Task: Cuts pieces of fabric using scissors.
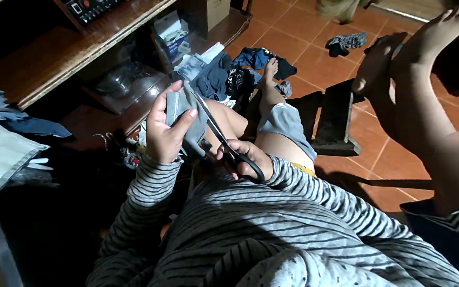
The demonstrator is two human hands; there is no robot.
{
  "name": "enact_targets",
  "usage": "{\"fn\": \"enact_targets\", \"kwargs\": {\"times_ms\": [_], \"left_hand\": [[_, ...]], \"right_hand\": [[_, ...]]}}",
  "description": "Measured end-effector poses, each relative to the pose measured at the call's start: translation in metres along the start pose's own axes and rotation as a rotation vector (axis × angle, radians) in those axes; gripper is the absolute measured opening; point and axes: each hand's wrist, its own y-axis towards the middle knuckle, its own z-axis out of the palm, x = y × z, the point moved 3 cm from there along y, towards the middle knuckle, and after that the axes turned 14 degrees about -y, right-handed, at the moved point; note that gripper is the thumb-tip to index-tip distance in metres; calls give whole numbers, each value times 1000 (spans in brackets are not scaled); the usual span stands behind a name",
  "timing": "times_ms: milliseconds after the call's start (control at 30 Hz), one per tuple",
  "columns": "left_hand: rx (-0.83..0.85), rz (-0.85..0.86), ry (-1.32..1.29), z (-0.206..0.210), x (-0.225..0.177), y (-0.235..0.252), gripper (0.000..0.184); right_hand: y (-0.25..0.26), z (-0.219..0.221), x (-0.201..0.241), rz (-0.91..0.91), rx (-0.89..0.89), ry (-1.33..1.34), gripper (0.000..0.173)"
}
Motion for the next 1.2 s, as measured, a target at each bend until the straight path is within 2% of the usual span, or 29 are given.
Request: {"fn": "enact_targets", "kwargs": {"times_ms": [67, 233, 433, 667, 833, 1000, 1200], "left_hand": [[5, 2, -14, 2, 0, 0, 59], [32, 8, -4, 4, 2, -2, 61], [53, 15, 1, 5, 3, -3, 64], [-32, 9, -23, 3, -3, -1, 58], [-34, -26, -56, 6, -1, -2, 63], [20, -38, -56, 9, 2, -5, 66], [29, -62, -68, 11, 3, -6, 67]], "right_hand": [[1, 0, 1, -32, 41, -42, 71], [3, 0, 0, -52, 23, -66, 72], [3, 2, 1, -13, -39, 3, 59], [1, 2, 4, 54, -90, 7, 46], [2, 1, 2, -8, -38, -52, 61], [6, -2, 3, -10, -57, -84, 66], [10, -1, 7, 27, -89, -48, 57]]}}
